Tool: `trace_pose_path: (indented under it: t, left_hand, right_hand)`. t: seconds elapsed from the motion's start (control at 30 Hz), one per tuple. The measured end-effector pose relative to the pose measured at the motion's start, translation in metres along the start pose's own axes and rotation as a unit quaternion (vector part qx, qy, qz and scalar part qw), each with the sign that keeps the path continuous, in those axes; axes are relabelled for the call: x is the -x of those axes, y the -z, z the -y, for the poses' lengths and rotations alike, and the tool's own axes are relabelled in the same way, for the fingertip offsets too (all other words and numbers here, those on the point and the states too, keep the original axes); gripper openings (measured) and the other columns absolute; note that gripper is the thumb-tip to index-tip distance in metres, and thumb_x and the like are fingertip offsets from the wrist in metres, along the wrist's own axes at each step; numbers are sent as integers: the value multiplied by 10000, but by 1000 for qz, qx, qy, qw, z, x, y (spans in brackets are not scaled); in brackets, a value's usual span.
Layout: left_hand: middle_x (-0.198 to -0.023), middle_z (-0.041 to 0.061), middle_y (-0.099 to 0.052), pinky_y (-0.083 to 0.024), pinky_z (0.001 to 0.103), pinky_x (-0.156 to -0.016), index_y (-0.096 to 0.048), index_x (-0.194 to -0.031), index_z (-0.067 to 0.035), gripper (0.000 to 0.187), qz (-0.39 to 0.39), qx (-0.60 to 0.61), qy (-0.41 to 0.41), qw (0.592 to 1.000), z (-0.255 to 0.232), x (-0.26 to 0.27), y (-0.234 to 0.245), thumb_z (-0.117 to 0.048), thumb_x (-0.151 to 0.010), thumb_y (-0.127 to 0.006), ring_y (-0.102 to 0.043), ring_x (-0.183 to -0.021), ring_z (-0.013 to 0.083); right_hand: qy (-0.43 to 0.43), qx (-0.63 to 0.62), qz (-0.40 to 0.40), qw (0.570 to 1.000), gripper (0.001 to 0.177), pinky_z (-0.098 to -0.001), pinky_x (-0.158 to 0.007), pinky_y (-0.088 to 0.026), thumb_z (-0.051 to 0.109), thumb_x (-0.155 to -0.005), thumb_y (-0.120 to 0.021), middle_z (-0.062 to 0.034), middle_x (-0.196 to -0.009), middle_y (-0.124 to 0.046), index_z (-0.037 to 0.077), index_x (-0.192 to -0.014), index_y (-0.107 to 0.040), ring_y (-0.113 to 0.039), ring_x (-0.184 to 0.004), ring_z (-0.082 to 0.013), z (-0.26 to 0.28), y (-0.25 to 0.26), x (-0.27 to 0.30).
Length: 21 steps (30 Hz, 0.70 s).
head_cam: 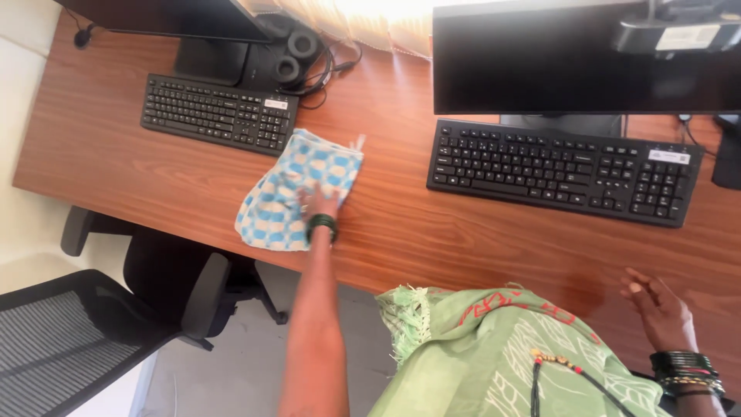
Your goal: Cleaning the office desk and computer accessories using a cloth.
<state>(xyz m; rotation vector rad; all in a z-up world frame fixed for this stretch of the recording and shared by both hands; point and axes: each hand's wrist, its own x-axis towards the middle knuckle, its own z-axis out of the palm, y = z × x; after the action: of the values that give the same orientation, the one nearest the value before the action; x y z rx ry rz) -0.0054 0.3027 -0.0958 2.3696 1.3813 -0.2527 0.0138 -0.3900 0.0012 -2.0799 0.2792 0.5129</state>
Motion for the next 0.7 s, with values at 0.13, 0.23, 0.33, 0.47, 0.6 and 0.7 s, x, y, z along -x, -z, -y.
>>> trace_pose_path:
  t: [0.13, 0.23, 0.33, 0.47, 0.6, 0.7]
  left_hand:
    - [-1619, 246, -364, -248, 474, -1255, -448, -1519, -1, 904, -85, -14, -254, 963, -20, 46, -97, -619, -876, -602, -283, -1544, 378]
    - [-1651, 163, -339, -233, 666, -1154, -505, -1502, -240, 731, 35, -67, -434, 898, -57, 157, -65, -582, -875, -655, -292, -1537, 337]
    - [-1682, 95, -300, -205, 722, -1155, -495, -1469, -359, 723, 13, -82, -391, 917, -58, 170, -42, -597, -819, -704, -272, -1548, 314]
    - [-1671, 142, -226, -202, 739, -1098, -376, -1549, -335, 869, -11, -131, -300, 945, -74, 85, -13, -563, -792, -738, -210, -1532, 313]
    - [-1660, 133, -258, -210, 738, -1121, -444, -1520, -315, 757, -44, -53, -172, 983, -135, -14, 0, -543, -838, -681, -187, -1542, 347]
    - [-1606, 159, -333, -251, 688, -1133, -597, -1367, -257, 537, 21, 5, -154, 988, -217, -54, -18, -511, -895, -616, -288, -1484, 365]
  right_hand:
    - [16, 53, 22, 998, 399, -323, -952, -524, 272, -1067, -570, -113, -1204, -753, 82, -1409, -647, -695, -1119, -184, 26, -28, 2]
    - [44, 169, 42, 984, 404, -336, -952, -534, 290, -1051, -589, -97, -1147, -795, 125, -1408, -684, -722, -1109, -186, 25, -53, -3]
    - [70, 132, 63, 987, 422, -328, -929, -548, 306, -1010, -594, -68, -1191, -778, 127, -1384, -674, -733, -1097, -171, 33, -66, -1]
    - [48, 89, 56, 993, 428, -321, -924, -538, 307, -992, -596, -66, -1221, -765, 107, -1367, -652, -731, -1093, -167, 26, -56, 1]
    - [-3, 105, 13, 994, 423, -317, -927, -527, 296, -1001, -601, -78, -1180, -775, 118, -1381, -655, -733, -1083, -170, 21, -37, -3]
    - [-22, 104, -23, 994, 422, -323, -933, -525, 297, -1007, -603, -88, -1157, -778, 123, -1387, -662, -730, -1084, -178, 34, -25, -12]
